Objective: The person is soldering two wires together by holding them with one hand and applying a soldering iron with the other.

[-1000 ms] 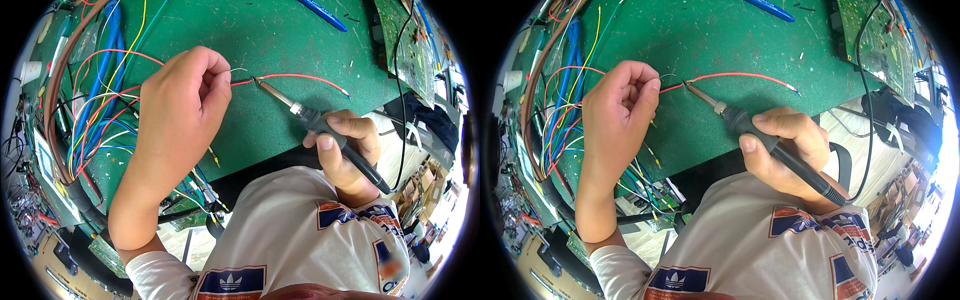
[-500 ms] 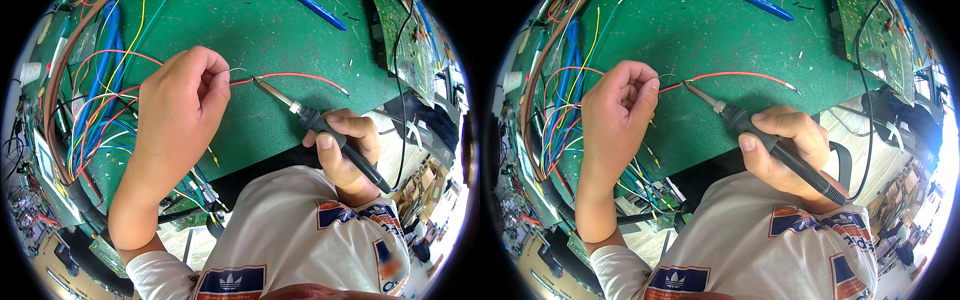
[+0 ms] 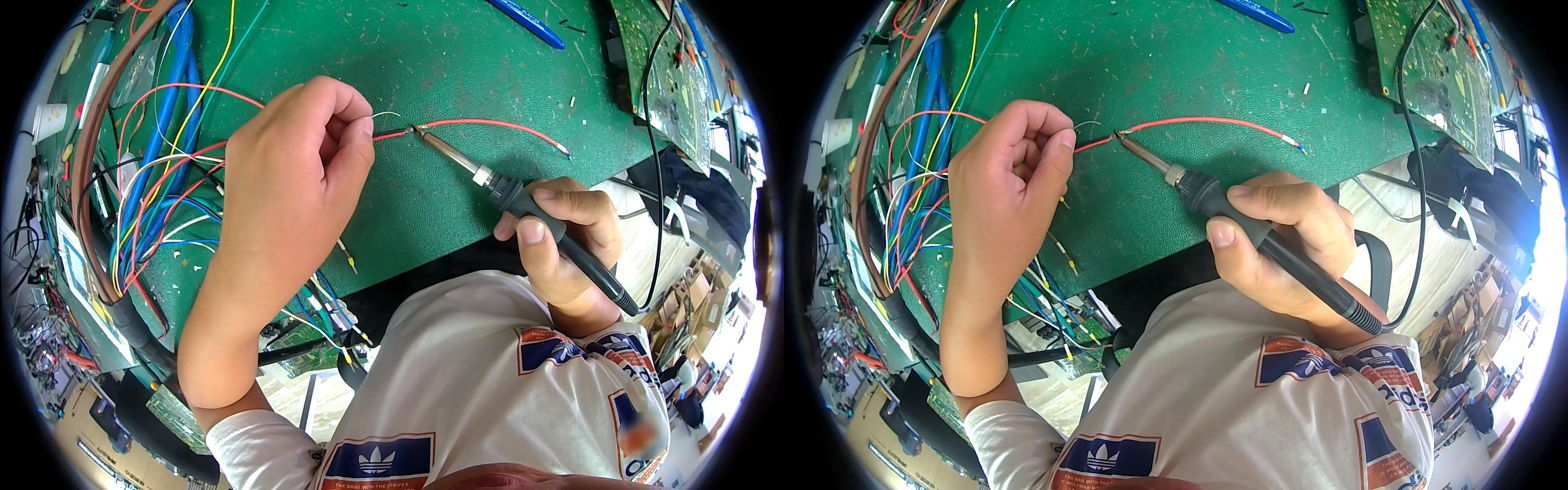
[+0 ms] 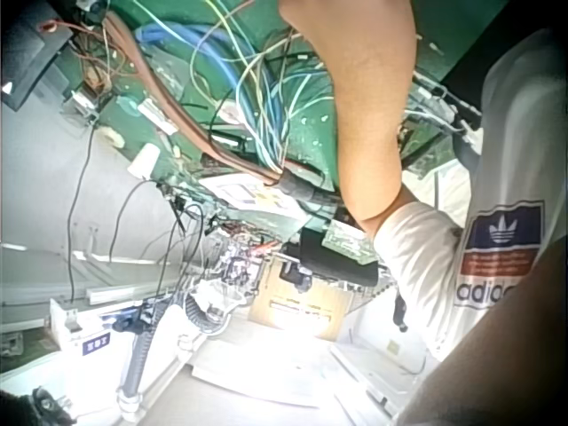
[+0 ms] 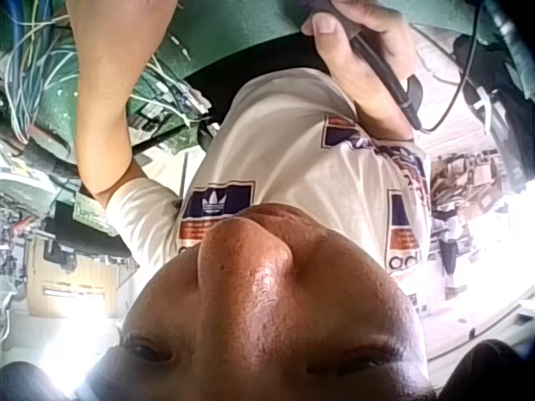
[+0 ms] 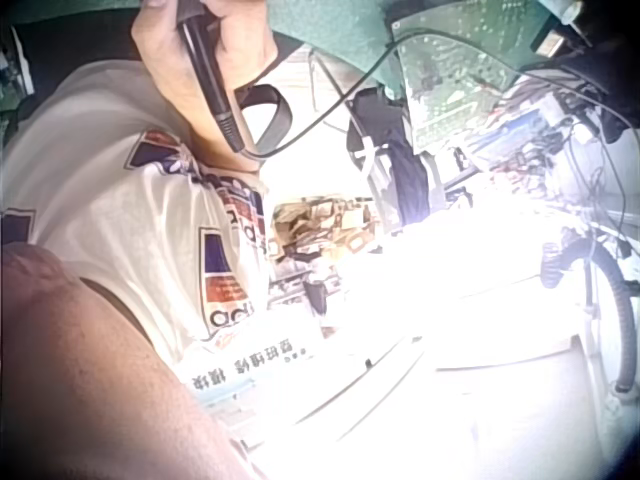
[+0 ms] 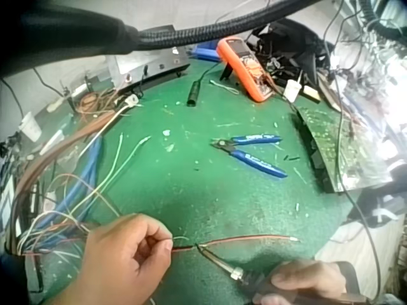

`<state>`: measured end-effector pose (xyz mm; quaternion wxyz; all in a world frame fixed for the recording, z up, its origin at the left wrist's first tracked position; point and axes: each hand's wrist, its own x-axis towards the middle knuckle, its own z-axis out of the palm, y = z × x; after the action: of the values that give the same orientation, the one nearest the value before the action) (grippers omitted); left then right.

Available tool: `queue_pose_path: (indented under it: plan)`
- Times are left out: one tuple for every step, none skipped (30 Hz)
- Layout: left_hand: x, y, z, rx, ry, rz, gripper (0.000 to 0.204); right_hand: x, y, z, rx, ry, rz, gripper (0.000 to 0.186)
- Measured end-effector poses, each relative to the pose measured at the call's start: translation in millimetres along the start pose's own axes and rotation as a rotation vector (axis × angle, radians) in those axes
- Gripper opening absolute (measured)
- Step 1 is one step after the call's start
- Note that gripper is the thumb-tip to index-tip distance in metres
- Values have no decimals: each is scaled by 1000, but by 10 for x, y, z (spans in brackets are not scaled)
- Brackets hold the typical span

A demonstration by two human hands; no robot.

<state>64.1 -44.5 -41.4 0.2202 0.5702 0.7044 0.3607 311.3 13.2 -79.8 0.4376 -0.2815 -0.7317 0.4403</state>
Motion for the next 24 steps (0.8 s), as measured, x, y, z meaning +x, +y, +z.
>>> queue_pose_path:
  plan:
    - [3, 2, 1, 1, -2, -1, 5, -1, 2, -3, -2, 1, 2, 27]
    - [7, 2, 3, 1, -4, 0, 5, -3, 2, -6, -4, 1, 3, 27]
    - [10, 2, 6, 1, -5, 2, 5, -4, 2, -10, -8, 1, 5, 27]
    - [8, 5, 3, 2, -5, 1, 5, -4, 1, -11, -10, 0, 6, 27]
    - [6, 9, -2, 2, -7, -4, 5, -4, 0, -13, -12, -2, 7, 27]
    - [4, 14, -6, 3, -9, -9, 5, -8, -1, -15, -15, -1, 8, 27]
    - [4, 16, -7, 4, -11, -13, 5, -9, -1, -15, -15, 0, 10, 27]
    - [5, 16, -7, 2, -11, -15, 5, -11, -2, -14, -15, 2, 12, 27]
    - [5, 15, -5, 0, -10, -16, 6, -10, -6, -11, -13, 4, 14, 26]
    - [5, 13, -3, -3, -10, -17, 6, -8, -11, -9, -13, 6, 18, 26]
    - [6, 11, -1, -6, -9, -16, 5, -7, -17, -7, -13, 8, 23, 26]
    - [6, 10, 0, -9, -8, -15, 5, -8, -27, -6, -14, 9, 30, 26]
    - [4, 9, 2, -11, -7, -15, 5, -7, -28, -5, -13, 10, 33, 26]
    - [3, 5, 4, -15, -2, -4, 4, -7, -29, -4, -11, 11, 35, 26]
    - [5, -4, 6, -19, 3, 6, 4, -5, -24, -2, -6, 12, 32, 26]
    - [9, -13, 9, -24, 7, 18, 5, -5, -20, -2, -6, 12, 30, 26]
    - [15, -17, 7, -10, 4, 47, 6, -5, -16, -2, -6, 13, 28, 26]
    - [21, -21, 4, 4, 0, 76, 8, -6, -12, -4, -9, 11, 26, 26]
    - [21, -23, -1, 18, -4, 104, 10, -7, -13, -8, -12, 10, 25, 26]
    - [18, -30, -10, 34, -11, 117, 12, -8, -13, -12, -16, 8, 24, 26]
    - [11, -39, -21, 51, -19, 130, 13, -8, -14, -16, -21, 7, 24, 26]
    - [5, -42, -27, 67, -27, 143, 15, -8, -13, -16, -22, 8, 22, 26]
    - [0, -38, -27, 71, -27, 140, 15, -8, -14, -16, -23, 9, 20, 26]
    - [-4, -33, -27, 76, -27, 138, 15, -8, -11, -10, -21, 11, 17, 26]
